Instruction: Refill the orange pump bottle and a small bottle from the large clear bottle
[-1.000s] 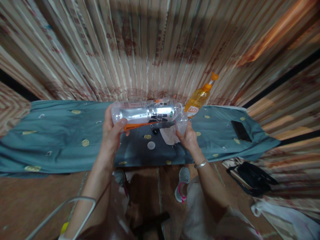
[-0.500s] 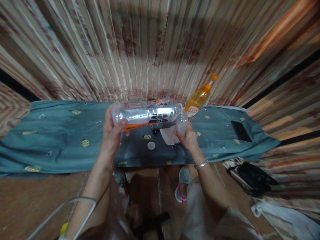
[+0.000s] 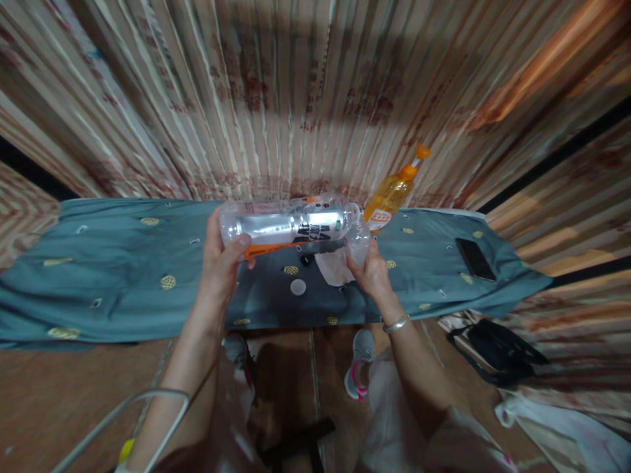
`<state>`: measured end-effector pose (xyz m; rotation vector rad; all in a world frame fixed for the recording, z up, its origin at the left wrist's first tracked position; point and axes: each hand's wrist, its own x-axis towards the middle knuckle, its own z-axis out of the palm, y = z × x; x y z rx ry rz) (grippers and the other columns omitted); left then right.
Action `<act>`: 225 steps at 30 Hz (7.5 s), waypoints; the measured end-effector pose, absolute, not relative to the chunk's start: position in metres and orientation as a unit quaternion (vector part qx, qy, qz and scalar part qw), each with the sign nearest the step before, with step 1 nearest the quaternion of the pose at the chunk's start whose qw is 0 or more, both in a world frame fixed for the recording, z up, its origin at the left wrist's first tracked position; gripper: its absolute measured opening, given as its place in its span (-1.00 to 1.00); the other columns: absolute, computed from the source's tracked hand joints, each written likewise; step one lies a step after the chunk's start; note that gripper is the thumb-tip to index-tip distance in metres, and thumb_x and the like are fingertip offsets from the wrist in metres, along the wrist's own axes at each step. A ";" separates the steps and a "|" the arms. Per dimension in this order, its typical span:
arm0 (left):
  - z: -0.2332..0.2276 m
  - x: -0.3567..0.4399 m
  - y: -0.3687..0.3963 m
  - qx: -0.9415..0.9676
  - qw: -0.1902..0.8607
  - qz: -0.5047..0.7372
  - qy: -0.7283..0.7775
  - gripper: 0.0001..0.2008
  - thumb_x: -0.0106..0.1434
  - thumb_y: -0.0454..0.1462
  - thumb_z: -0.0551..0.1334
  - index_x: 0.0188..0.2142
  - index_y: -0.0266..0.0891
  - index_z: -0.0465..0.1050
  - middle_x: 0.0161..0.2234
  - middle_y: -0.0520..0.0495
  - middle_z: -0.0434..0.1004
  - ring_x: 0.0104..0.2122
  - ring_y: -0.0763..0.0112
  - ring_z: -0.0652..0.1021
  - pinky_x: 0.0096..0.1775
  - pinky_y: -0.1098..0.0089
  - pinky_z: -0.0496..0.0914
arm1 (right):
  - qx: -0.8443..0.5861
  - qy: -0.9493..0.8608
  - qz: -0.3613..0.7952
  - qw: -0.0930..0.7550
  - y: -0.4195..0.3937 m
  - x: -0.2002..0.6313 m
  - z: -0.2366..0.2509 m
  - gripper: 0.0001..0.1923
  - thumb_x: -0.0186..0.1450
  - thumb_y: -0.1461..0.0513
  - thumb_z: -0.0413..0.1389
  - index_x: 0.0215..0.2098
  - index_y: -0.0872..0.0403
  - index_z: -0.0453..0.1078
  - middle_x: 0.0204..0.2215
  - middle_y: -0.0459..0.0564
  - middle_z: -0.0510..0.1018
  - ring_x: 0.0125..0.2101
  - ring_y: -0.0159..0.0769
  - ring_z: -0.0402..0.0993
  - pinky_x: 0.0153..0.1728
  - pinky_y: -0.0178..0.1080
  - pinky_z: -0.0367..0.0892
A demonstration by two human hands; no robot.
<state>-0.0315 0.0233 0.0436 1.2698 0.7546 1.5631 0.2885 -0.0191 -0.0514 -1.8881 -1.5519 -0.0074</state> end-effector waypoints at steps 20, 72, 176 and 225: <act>0.043 -0.033 0.024 0.535 0.464 0.635 0.308 -0.39 0.09 0.03 0.52 0.09 -0.01 0.48 -0.06 -0.13 0.53 -0.36 0.29 0.52 -0.59 0.47 0.32 | -0.730 -0.599 0.001 0.328 -0.020 0.287 -0.046 -0.26 0.31 0.16 0.21 0.36 0.29 0.13 0.01 0.40 0.66 -0.04 0.11 0.69 -0.03 0.03 0.59; 0.043 -0.032 0.024 0.526 0.460 0.642 0.316 -0.36 0.05 0.05 0.53 0.08 -0.02 0.46 -0.11 -0.12 0.54 -0.37 0.26 0.53 -0.62 0.47 0.29 | -0.708 -0.611 -0.019 0.352 -0.019 0.290 -0.054 -0.28 0.33 0.12 0.19 0.36 0.22 0.17 -0.02 0.33 0.67 -0.11 0.10 0.68 -0.10 0.02 0.59; 0.039 -0.035 0.028 0.544 0.463 0.627 0.309 -0.35 0.09 0.04 0.51 0.12 -0.01 0.42 -0.09 -0.13 0.54 -0.38 0.26 0.55 -0.60 0.48 0.27 | -0.719 -0.606 -0.005 0.340 -0.020 0.288 -0.048 -0.29 0.32 0.15 0.19 0.36 0.22 0.15 -0.03 0.37 0.68 -0.08 0.15 0.68 -0.08 0.06 0.57; 0.044 -0.028 0.025 0.522 0.462 0.650 0.302 -0.39 0.05 0.02 0.52 0.07 -0.01 0.50 -0.15 -0.10 0.57 -0.46 0.35 0.53 -0.68 0.54 0.25 | -0.728 -0.604 -0.017 0.325 -0.019 0.290 -0.053 -0.26 0.31 0.14 0.22 0.36 0.24 0.14 -0.08 0.34 0.69 -0.13 0.12 0.69 -0.10 0.02 0.56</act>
